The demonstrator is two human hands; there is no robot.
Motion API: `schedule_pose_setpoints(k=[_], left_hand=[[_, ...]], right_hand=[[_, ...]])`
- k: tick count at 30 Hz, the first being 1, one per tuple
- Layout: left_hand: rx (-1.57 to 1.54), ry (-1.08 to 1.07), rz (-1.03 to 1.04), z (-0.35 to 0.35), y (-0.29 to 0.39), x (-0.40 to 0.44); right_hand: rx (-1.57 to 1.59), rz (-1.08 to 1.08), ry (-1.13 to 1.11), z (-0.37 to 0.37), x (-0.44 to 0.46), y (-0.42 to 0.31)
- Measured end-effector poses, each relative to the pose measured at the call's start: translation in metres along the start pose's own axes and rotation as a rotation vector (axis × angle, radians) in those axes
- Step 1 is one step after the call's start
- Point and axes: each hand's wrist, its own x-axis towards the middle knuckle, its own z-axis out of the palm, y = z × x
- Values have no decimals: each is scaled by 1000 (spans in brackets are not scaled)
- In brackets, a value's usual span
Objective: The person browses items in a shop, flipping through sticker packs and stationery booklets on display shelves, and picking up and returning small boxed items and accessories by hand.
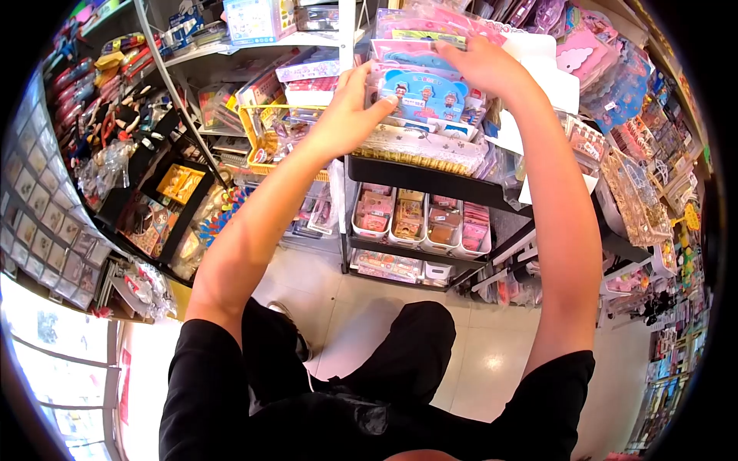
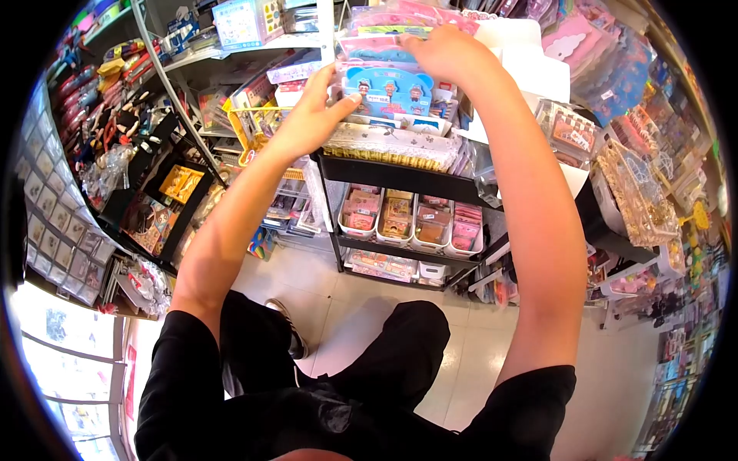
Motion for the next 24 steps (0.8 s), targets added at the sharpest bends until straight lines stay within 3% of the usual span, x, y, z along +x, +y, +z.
schedule_pose_setpoints(k=[2,4,7,10,13,16,18,20,22,24], left_hand=[[52,54,5,3,-1,2],[-332,-21,-5,8,-6,6],[-340,-142,-139,2,-6,6],[-239,-139,-41,0,-11,10],[-316,-161,-74,-1,-13,12],[-410,-173,-87,2,-18,15],[-432,-186,-72,4,-21,16],[-395,-152,-41,8,-27,18],[-355,-120,-9,12,-30,20],[-336,-89,21,13,-31,23]], right_hand=[[-60,-20,80,-5,-7,-3],[-127,11,50,-14,-13,-4],[-161,77,10,-25,-32,-20],[-123,144,-2,-23,-31,-23],[-53,139,94,-24,-33,-13],[-22,161,-47,-21,-22,-3],[123,90,14,-6,-13,7],[108,122,-46,0,4,15],[177,1,29,18,21,30],[165,12,50,16,18,28]])
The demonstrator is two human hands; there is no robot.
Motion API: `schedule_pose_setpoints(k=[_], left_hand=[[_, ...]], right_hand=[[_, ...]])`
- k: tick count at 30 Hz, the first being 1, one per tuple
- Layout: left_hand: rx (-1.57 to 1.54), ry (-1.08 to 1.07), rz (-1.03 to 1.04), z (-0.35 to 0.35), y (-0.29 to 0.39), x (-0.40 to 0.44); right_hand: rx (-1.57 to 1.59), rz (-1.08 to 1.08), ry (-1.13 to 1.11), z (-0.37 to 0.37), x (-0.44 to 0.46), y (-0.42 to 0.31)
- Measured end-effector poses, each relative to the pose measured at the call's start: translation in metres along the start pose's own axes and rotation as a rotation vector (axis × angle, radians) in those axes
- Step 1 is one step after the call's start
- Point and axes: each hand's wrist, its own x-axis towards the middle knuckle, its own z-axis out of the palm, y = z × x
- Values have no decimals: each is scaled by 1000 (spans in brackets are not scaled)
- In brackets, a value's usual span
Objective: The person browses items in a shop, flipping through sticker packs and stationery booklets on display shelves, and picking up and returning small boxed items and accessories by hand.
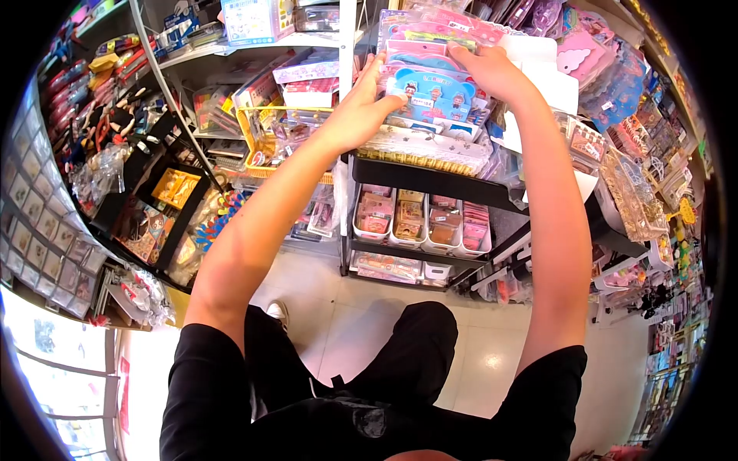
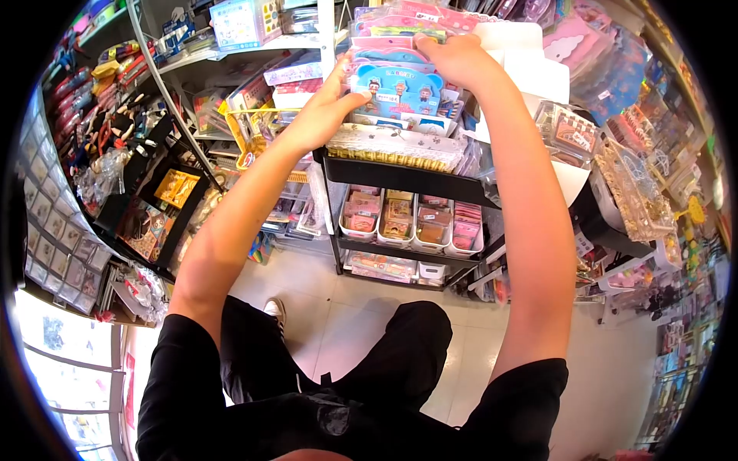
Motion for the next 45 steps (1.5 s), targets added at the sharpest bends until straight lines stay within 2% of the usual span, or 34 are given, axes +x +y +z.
schedule_pose_setpoints(k=[2,4,5,7,11,15,19,23,26,29,31,32,33,35,38,40,41,42,44,45], left_hand=[[6,-7,-39,-1,1,4],[13,-17,-80,-1,3,8],[-25,-39,-77,-2,4,10],[-105,-97,-115,-4,14,12],[-69,-22,-29,-3,-2,22],[-9,-1,29,-2,-11,28],[-32,-25,-49,-2,-4,24],[-43,-26,-34,0,-2,22],[90,2,17,0,4,18],[81,11,21,0,24,10],[-4,-14,17,1,22,9],[-46,-25,19,1,21,10],[-88,-35,21,1,17,11],[40,15,80,1,10,14],[50,-18,69,1,25,8],[115,14,109,1,26,7],[175,27,82,1,27,6],[235,41,54,1,29,5],[210,55,73,1,32,3],[207,63,79,1,29,3]], right_hand=[[-9,10,22,3,-3,-7],[37,62,225,15,-1,-3],[34,66,228,15,2,0],[225,121,59,13,7,1],[232,167,197,22,2,-3],[352,156,67,16,4,1],[467,160,-10,12,-2,-5],[410,142,49,6,-18,-18],[451,94,4,7,-15,-13],[524,48,16,14,-12,-11],[526,75,183,12,-30,-30],[523,72,188,11,-27,-28],[496,103,167,11,-24,-26],[465,130,152,11,-21,-24],[418,109,264,7,-24,-29],[79,209,156,-1,-17,-28],[-88,154,222,-4,-18,-26],[-93,150,230,-11,-21,-32],[-298,213,190,-24,-25,-45],[-321,182,294,-25,-26,-50]])
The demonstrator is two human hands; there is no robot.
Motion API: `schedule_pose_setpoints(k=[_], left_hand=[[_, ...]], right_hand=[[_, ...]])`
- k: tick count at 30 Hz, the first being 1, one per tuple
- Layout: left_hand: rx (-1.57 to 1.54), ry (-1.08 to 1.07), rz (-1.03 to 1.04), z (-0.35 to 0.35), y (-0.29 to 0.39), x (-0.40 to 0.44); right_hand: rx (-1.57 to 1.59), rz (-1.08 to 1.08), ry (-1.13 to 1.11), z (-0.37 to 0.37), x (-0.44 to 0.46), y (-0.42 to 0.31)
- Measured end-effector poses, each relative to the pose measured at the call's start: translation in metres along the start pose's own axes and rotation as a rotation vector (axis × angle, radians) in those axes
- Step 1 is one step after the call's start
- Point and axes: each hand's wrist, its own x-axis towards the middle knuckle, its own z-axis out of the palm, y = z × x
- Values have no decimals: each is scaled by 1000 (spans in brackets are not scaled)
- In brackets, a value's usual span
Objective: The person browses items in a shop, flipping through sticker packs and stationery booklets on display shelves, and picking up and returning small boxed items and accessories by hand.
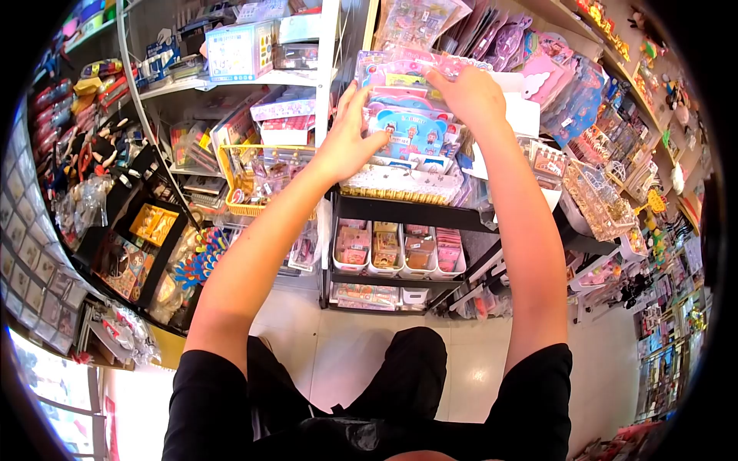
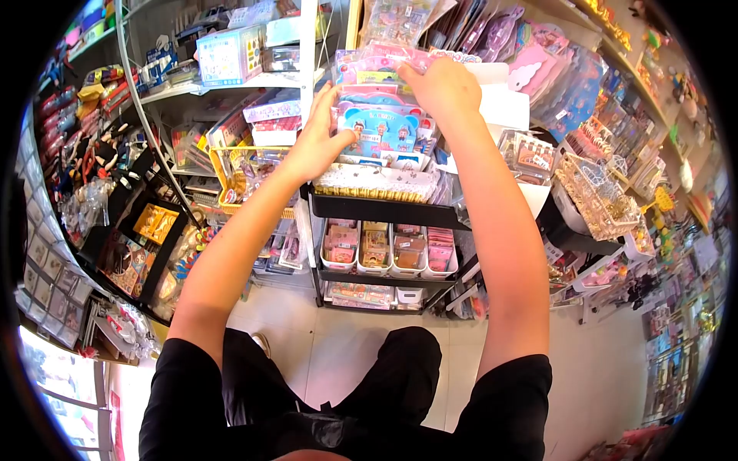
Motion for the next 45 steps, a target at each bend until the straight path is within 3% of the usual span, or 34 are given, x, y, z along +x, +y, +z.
schedule_pose_setpoints(k=[1,4,5,7,9,11,13,18,19,21,23,27,30,32,36,38,42,45], left_hand=[[-3,8,2,0,-2,0],[-4,-3,-1,-1,-3,0],[10,-15,-14,-1,-2,-2],[2,-13,-28,-3,0,-4],[-76,-32,-48,-3,2,-8],[-167,-11,-17,-1,0,-9],[-262,11,17,1,-3,-11],[-48,54,99,-3,-1,-16],[-39,46,118,-4,0,-16],[-23,68,137,-3,-3,-19],[-21,42,141,-6,-2,-25],[-176,-28,103,-20,1,-30],[-92,1,165,-17,-11,-29],[63,54,268,-10,-20,-28],[-53,58,302,-11,-18,-28],[-30,30,282,-16,-14,-30],[-39,-35,240,-23,-8,-26],[-47,-109,212,-28,-7,-23]], right_hand=[[-2,-3,6,-1,2,-1],[-140,-258,372,5,11,2],[-143,-263,373,4,15,3],[-151,-465,247,2,19,3],[-140,-477,166,1,25,3],[220,-428,-72,-1,29,2],[178,-485,-57,-3,30,2],[80,-654,-34,-12,38,-1],[73,-655,-34,-17,38,-5],[59,-620,-253,-25,38,-11],[-35,-677,-203,-22,41,-7],[49,-563,-299,-15,41,-7],[-115,-382,-496,-29,30,-24],[-131,-420,-475,-22,34,-19],[-106,-426,-431,-18,33,-15],[-8,-445,-368,-17,24,-19],[21,-366,-527,-23,25,-31],[35,-357,-494,-25,21,-40]])
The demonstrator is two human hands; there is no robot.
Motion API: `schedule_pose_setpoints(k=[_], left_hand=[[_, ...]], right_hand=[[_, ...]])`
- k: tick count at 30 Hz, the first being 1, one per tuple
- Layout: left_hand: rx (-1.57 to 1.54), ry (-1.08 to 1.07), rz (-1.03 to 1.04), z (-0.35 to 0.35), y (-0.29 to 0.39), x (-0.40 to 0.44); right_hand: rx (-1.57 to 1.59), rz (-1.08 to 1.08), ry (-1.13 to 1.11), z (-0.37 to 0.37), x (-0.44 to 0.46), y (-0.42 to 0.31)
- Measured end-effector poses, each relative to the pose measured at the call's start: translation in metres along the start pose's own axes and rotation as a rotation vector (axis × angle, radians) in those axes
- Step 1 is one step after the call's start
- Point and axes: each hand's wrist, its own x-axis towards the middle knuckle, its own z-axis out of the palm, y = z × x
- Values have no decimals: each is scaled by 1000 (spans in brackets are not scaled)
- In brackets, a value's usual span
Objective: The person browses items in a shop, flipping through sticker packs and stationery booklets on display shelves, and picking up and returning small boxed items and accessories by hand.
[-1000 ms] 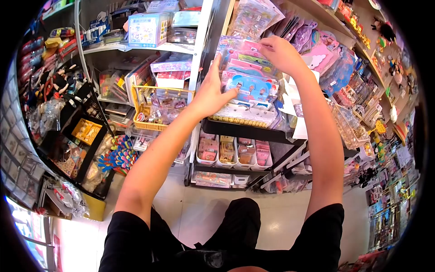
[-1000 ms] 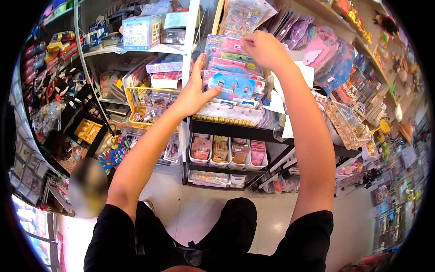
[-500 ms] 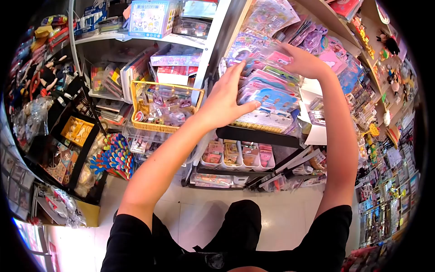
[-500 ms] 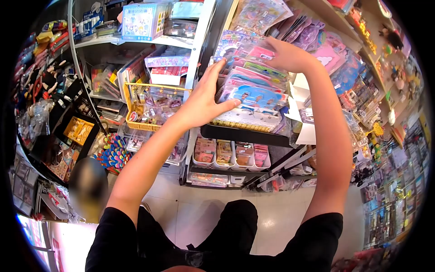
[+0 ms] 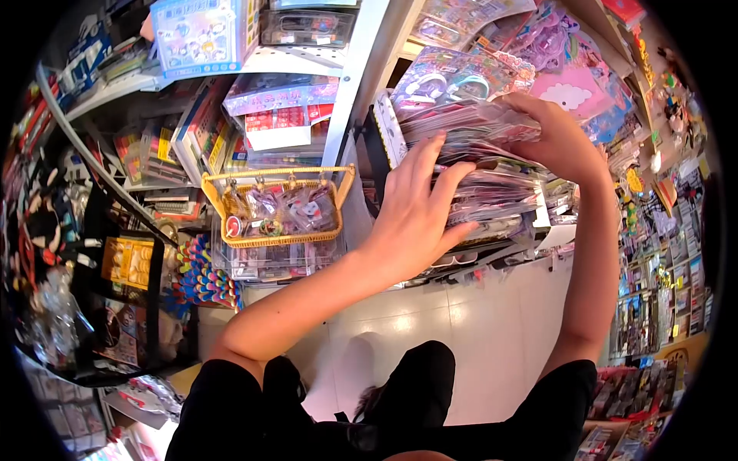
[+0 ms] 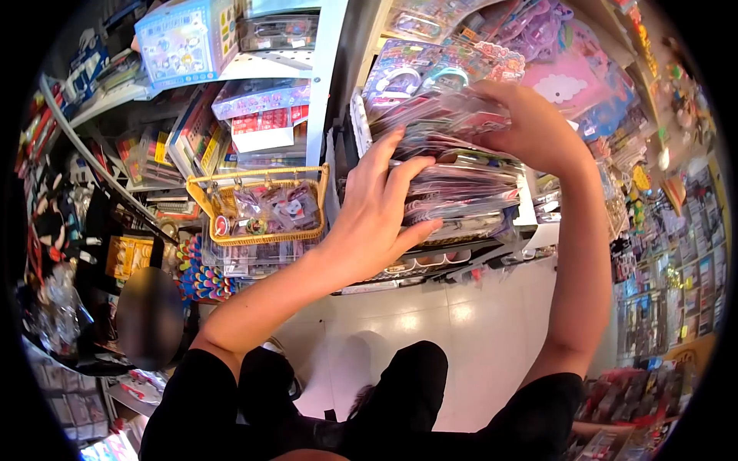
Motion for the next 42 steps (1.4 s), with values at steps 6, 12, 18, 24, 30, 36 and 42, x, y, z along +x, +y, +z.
schedule_pose_setpoints(k=[6,12,18,24,30,36,42], left_hand=[[68,9,70,-1,-6,-5],[17,-97,6,-5,-2,2],[14,-215,-27,-31,7,-1],[-30,-184,-37,-54,11,-45],[-211,-108,-187,-70,19,-121],[-291,11,-238,-37,-4,-176],[-190,23,-122,-25,-34,-187]], right_hand=[[-100,-79,135,15,-9,5],[-198,-75,197,13,-16,18],[-139,-62,155,5,-18,12],[-312,1,450,15,-31,-8],[-370,109,318,7,-31,-15],[-119,53,311,15,-32,9],[273,137,20,2,-23,41]])
